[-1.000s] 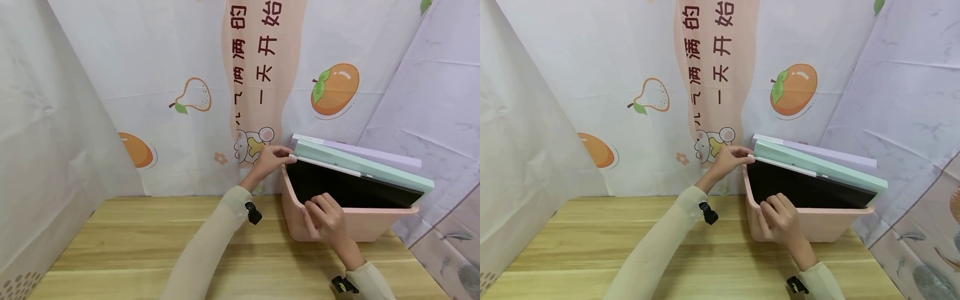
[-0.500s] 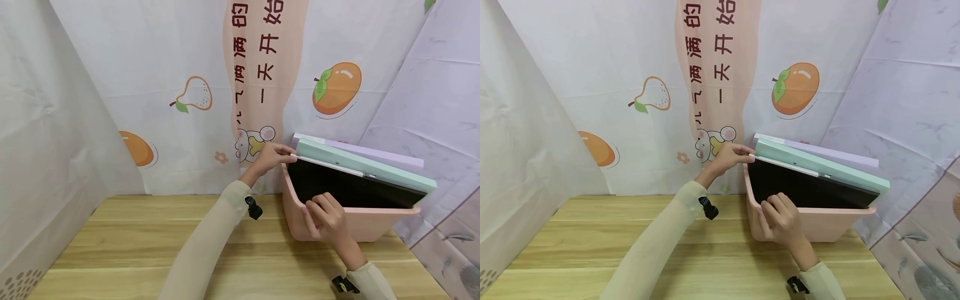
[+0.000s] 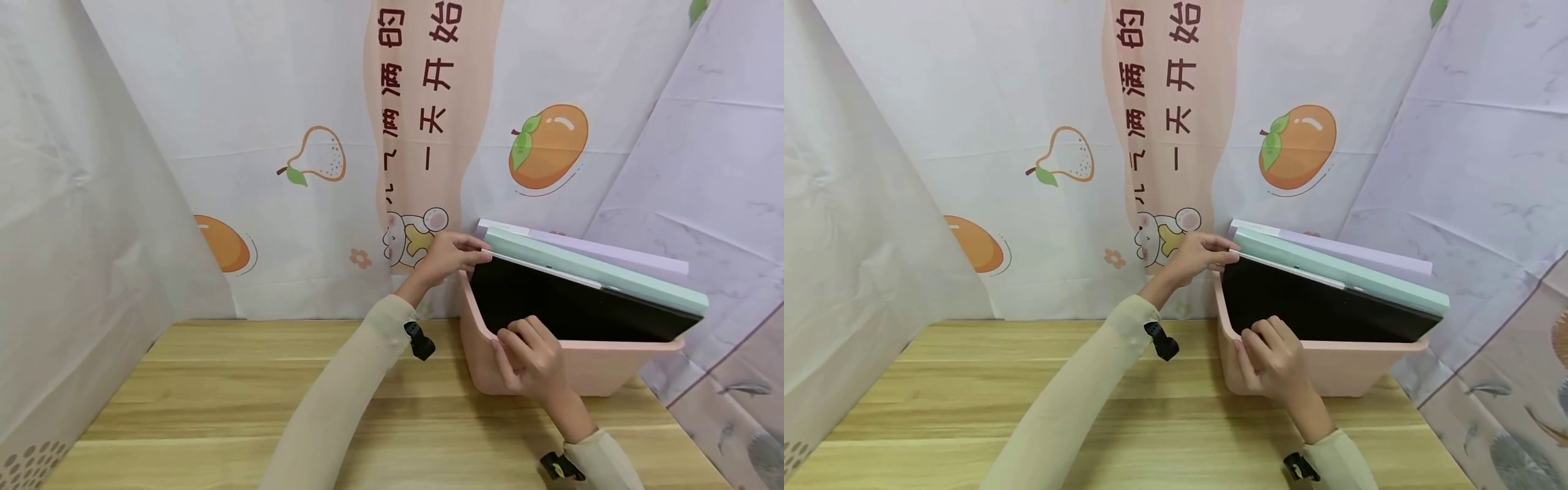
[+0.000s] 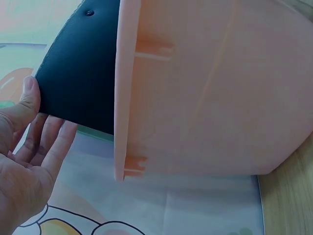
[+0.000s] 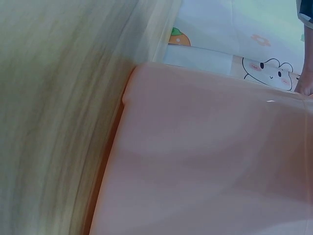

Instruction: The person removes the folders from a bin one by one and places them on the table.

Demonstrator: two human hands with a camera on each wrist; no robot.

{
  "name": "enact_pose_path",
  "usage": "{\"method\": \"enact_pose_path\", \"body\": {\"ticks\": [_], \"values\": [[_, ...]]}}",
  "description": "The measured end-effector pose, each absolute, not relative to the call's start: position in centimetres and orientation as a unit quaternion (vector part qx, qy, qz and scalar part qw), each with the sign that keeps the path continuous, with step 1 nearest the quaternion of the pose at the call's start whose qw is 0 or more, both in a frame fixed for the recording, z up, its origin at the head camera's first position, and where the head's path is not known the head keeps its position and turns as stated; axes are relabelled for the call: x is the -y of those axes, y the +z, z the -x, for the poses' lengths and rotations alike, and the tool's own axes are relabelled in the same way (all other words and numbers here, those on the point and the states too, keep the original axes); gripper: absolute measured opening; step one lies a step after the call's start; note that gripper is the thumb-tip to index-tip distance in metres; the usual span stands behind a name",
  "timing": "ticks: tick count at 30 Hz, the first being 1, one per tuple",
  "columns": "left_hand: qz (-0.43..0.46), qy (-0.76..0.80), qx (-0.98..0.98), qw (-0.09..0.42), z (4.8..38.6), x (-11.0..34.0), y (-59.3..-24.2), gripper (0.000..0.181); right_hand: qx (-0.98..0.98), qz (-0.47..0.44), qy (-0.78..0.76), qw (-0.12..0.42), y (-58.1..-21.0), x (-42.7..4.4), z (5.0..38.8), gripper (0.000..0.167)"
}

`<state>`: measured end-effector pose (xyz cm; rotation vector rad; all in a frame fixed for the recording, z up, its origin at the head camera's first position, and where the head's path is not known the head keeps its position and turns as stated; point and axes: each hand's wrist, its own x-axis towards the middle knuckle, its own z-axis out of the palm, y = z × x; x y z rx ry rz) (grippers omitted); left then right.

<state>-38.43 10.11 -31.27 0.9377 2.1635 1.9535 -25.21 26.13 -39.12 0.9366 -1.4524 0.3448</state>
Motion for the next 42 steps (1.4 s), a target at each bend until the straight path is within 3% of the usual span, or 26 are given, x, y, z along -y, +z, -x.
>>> {"method": "enact_pose_path", "body": {"ticks": [19, 42], "values": [[-0.302, 0.642, -0.705, -0.024, 37.4, -10.7, -30.7, 0.017, 0.637, -0.409, 0.147, 0.636, -39.1, -26.3, 25.1, 0.037], [-0.273, 0.65, -0.709, -0.023, 36.6, -11.0, -29.9, 0.016, 0.637, -0.412, 0.149, 0.634, -39.3, -26.3, 25.2, 0.036]]}}
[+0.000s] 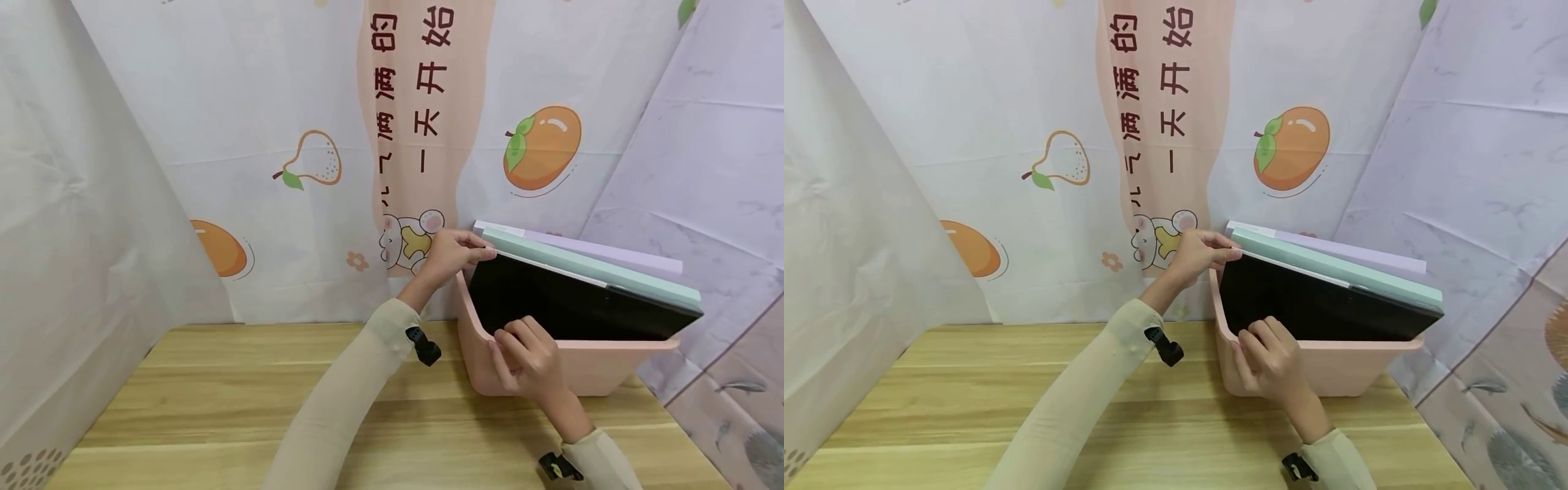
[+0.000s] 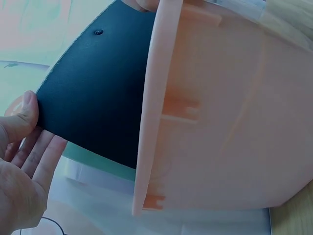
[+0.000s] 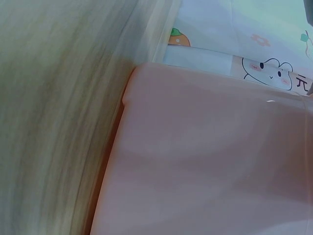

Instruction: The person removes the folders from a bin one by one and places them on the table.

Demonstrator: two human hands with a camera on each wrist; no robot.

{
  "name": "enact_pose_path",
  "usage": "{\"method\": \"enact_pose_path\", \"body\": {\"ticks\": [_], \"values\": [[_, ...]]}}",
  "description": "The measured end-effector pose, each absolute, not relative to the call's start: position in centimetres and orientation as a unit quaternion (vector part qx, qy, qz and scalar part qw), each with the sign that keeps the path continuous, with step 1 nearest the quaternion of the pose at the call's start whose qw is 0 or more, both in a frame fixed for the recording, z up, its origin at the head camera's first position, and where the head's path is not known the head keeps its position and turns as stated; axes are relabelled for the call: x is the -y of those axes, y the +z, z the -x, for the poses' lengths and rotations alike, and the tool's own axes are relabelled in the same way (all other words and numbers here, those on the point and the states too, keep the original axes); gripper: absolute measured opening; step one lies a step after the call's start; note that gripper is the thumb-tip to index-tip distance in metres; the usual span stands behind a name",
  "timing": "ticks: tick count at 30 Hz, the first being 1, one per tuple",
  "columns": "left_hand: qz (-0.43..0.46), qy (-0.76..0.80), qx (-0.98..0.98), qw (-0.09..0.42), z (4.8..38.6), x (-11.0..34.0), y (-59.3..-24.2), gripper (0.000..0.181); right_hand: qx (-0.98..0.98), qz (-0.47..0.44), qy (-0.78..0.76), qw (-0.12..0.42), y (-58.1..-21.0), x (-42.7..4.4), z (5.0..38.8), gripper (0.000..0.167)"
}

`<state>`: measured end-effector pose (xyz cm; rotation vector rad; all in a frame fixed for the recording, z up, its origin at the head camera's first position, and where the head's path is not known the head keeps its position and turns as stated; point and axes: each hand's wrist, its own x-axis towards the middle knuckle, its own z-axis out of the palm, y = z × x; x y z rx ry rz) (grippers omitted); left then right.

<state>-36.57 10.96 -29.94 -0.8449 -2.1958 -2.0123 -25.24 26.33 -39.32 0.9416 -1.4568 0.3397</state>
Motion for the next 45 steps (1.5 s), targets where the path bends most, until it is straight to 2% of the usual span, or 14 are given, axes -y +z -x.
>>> {"method": "enact_pose_path", "body": {"ticks": [14, 22, 31, 45], "values": [[0.336, -0.653, 0.677, 0.052, 35.8, -10.9, -28.5, 0.015, 0.64, -0.413, 0.148, 0.631, -39.3, -26.5, 25.3, 0.037], [0.366, -0.651, 0.665, 0.01, 35.7, -10.3, -27.5, 0.021, 0.644, -0.413, 0.148, 0.627, -39.3, -26.5, 25.3, 0.037], [0.372, -0.647, 0.665, 0.002, 35.3, -10.1, -26.8, 0.02, 0.646, -0.413, 0.147, 0.625, -39.5, -26.6, 25.2, 0.038], [0.394, -0.673, 0.621, 0.083, 34.2, -10.4, -25.1, 0.015, 0.636, -0.416, 0.157, 0.63, -38.9, -26.0, 24.8, 0.036]]}}
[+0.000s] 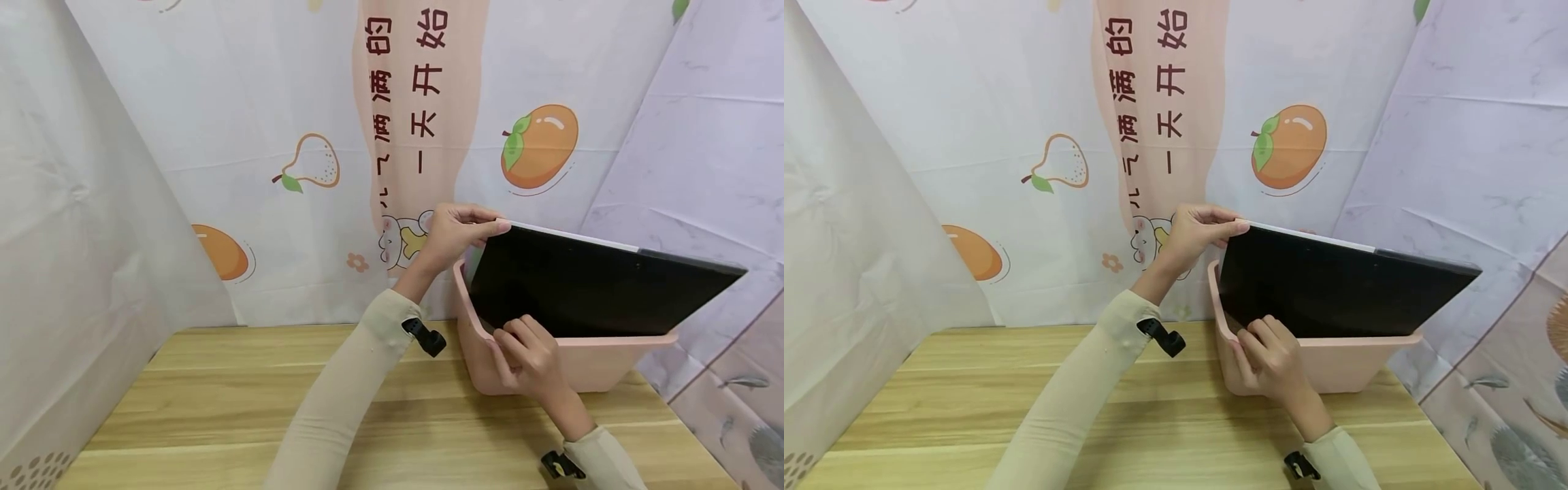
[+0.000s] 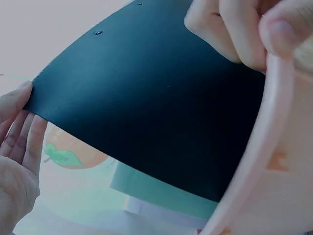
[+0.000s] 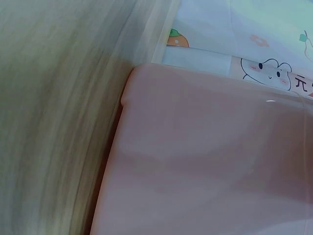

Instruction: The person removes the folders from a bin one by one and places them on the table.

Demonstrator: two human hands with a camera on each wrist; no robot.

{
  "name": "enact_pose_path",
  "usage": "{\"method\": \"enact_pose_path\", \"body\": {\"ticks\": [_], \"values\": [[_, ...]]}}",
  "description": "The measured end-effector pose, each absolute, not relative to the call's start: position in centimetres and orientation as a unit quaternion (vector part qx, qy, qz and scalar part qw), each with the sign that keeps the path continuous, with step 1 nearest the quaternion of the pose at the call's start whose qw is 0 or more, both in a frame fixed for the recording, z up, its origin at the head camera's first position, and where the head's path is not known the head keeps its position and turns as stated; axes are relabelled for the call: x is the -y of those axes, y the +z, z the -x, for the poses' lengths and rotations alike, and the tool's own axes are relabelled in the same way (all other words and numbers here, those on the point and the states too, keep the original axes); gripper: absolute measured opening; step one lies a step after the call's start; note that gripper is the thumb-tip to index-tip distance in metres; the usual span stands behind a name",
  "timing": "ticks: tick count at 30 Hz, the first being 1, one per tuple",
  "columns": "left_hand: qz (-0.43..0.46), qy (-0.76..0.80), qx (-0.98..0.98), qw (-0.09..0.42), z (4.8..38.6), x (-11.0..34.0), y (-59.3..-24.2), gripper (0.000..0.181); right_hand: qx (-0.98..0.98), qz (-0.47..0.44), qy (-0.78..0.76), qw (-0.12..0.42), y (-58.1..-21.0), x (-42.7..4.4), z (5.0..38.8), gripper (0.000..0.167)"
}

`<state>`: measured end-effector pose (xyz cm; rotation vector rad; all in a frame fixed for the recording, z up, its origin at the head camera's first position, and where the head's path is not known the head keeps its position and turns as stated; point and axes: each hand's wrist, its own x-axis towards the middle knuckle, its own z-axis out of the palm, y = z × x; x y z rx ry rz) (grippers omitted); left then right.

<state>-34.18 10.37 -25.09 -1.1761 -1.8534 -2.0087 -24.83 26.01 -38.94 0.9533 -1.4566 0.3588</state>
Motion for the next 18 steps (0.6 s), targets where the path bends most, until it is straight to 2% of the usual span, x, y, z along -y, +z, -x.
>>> {"method": "enact_pose_path", "body": {"ticks": [18], "values": [[0.402, -0.7, 0.555, 0.201, 31.6, -9.3, -20.1, 0.015, 0.636, -0.412, 0.161, 0.632, -39.0, -26.1, 24.9, 0.039]]}}
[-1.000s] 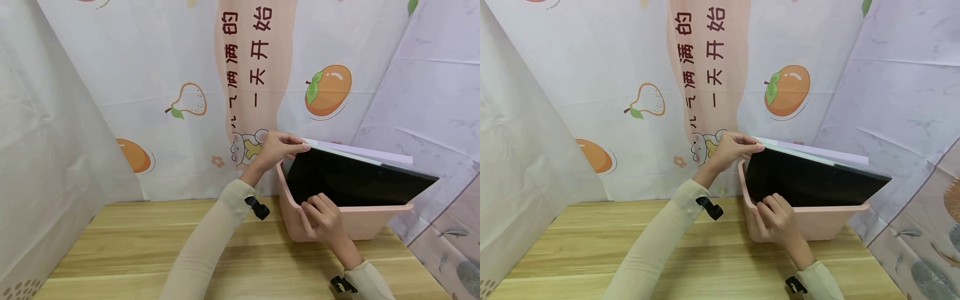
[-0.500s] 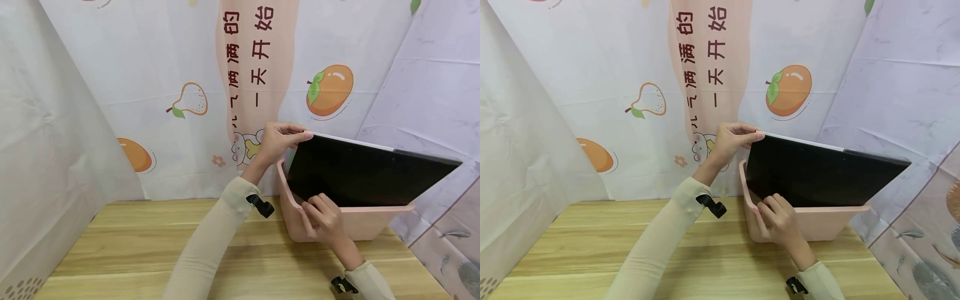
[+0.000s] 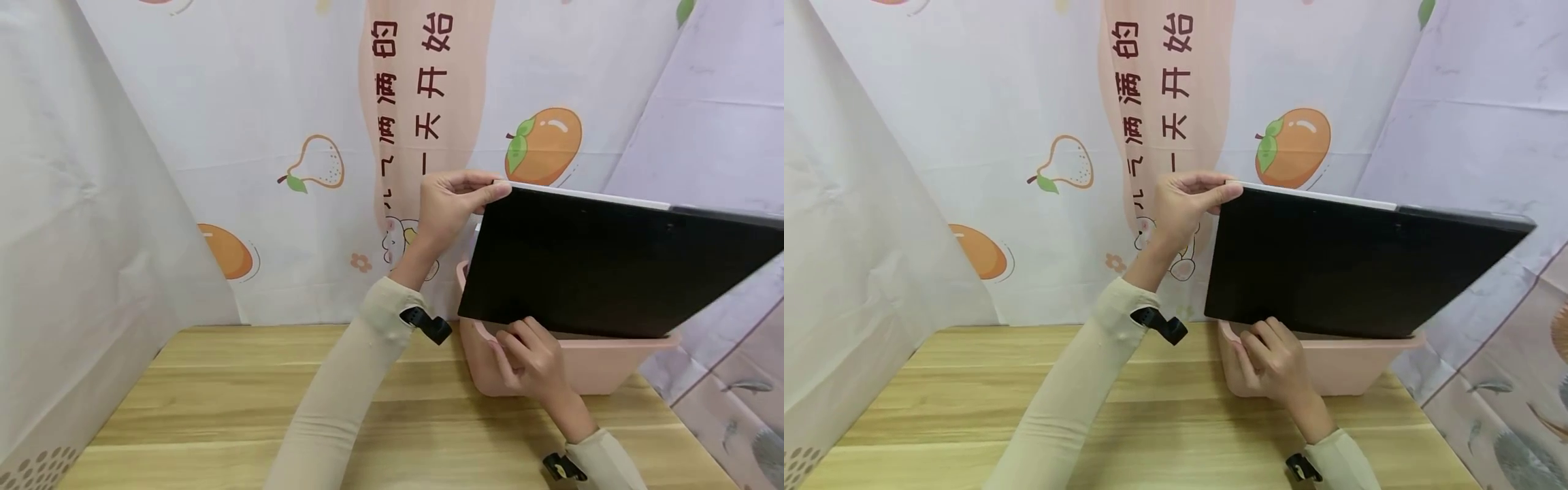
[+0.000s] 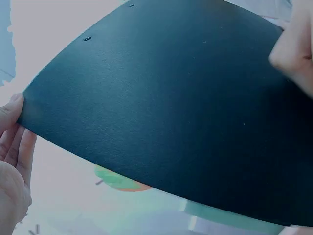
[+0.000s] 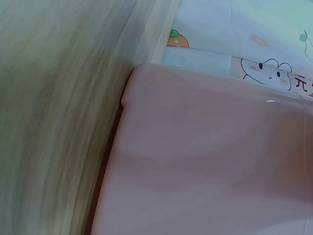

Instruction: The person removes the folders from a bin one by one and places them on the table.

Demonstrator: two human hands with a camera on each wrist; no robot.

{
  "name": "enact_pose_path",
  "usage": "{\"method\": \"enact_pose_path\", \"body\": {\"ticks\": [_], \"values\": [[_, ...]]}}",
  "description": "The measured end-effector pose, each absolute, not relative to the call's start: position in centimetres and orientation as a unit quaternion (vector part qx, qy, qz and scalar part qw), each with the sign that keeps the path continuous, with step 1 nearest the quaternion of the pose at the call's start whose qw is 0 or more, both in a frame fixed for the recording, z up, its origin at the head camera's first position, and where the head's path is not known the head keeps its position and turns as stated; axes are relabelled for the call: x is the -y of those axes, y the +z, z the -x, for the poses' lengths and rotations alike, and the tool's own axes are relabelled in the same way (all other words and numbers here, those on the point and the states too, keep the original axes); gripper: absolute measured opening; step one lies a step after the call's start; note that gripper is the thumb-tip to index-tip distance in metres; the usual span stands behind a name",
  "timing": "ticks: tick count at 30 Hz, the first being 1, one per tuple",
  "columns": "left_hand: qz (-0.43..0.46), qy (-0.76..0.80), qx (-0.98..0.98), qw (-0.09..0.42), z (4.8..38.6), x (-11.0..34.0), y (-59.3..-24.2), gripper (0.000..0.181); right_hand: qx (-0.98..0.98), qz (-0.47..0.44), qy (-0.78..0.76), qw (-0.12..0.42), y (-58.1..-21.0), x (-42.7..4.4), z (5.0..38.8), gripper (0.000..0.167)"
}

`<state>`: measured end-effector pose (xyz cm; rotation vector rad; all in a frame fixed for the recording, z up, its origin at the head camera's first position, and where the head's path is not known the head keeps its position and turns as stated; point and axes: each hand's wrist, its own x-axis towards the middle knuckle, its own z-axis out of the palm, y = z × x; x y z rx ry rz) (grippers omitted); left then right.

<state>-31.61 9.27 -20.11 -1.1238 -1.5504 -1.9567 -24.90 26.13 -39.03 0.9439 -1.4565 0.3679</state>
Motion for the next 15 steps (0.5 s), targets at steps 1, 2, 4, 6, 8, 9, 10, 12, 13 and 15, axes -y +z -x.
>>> {"method": "enact_pose_path", "body": {"ticks": [1, 2, 4, 6, 8, 9, 10, 12, 13, 15], "values": [[0.401, -0.7, 0.553, 0.207, 31.6, -9.0, -19.9, 0.015, 0.635, -0.413, 0.161, 0.632, -39.0, -26.0, 24.9, 0.039], [0.399, -0.7, 0.552, 0.213, 31.6, -8.7, -19.8, 0.015, 0.633, -0.414, 0.162, 0.633, -38.9, -26.0, 24.8, 0.039], [0.398, -0.696, 0.553, 0.225, 31.6, -8.1, -19.5, 0.015, 0.63, -0.414, 0.164, 0.636, -38.8, -25.8, 24.8, 0.04], [0.399, -0.689, 0.557, 0.236, 31.7, -7.5, -19.3, 0.014, 0.628, -0.414, 0.165, 0.638, -38.7, -25.8, 24.7, 0.04], [0.4, -0.686, 0.557, 0.244, 31.8, -7.0, -19.3, 0.014, 0.625, -0.415, 0.166, 0.64, -38.7, -25.7, 24.8, 0.04], [0.399, -0.685, 0.557, 0.247, 31.8, -6.7, -19.3, 0.014, 0.625, -0.415, 0.166, 0.64, -38.7, -25.7, 24.8, 0.041], [0.399, -0.687, 0.555, 0.247, 31.8, -6.5, -19.3, 0.014, 0.625, -0.415, 0.165, 0.64, -38.7, -25.7, 24.8, 0.041], [0.397, -0.692, 0.551, 0.244, 31.7, -6.0, -19.3, 0.014, 0.625, -0.415, 0.165, 0.64, -38.7, -25.7, 24.8, 0.041], [0.395, -0.695, 0.55, 0.242, 31.7, -5.9, -19.4, 0.014, 0.625, -0.416, 0.165, 0.64, -38.8, -25.8, 24.8, 0.041], [0.393, -0.698, 0.55, 0.237, 31.7, -5.5, -19.4, 0.014, 0.626, -0.416, 0.166, 0.639, -38.8, -25.8, 24.9, 0.042]]}}
